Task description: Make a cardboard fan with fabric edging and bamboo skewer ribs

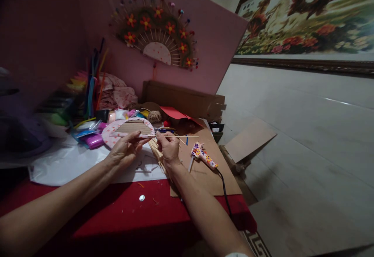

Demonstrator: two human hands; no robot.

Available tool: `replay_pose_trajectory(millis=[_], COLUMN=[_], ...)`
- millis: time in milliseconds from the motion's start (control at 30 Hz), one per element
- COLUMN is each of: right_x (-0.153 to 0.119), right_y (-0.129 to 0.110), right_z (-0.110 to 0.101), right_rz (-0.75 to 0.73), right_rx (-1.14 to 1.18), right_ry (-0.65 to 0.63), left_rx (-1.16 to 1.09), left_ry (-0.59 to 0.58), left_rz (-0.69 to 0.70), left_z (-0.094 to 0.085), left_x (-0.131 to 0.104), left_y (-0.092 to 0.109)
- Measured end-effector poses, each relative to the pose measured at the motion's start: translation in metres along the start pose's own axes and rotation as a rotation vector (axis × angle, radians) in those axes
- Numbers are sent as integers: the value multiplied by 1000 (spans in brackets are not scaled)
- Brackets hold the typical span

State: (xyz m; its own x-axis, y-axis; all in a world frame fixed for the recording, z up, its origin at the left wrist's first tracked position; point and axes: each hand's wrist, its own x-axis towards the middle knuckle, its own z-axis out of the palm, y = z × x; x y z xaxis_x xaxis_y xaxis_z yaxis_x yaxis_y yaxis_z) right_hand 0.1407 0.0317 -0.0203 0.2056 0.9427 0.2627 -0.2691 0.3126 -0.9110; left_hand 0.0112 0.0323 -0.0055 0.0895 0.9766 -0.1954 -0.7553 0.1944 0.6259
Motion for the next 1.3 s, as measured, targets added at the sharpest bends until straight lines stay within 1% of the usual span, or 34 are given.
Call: replay_pose_trajectory(millis=[533,800,1000,1300], right_x=[0,0,1,2], right_y=[3,2,1,1], right_z=[-2,-3,-4,-4], right_rz=[2,-6,15,18], right_rx=[-2,-7,11,26], right_ry=[-28,-23,-26,-25], left_rx=[11,19,28,25], left_ry=[4,-22,-20,-33], left_rz=[13,17,2,7], left_z=[0,-1,-2,-1], left_x=[-1,1,3,0], left_y=[-1,-1,-1,-1])
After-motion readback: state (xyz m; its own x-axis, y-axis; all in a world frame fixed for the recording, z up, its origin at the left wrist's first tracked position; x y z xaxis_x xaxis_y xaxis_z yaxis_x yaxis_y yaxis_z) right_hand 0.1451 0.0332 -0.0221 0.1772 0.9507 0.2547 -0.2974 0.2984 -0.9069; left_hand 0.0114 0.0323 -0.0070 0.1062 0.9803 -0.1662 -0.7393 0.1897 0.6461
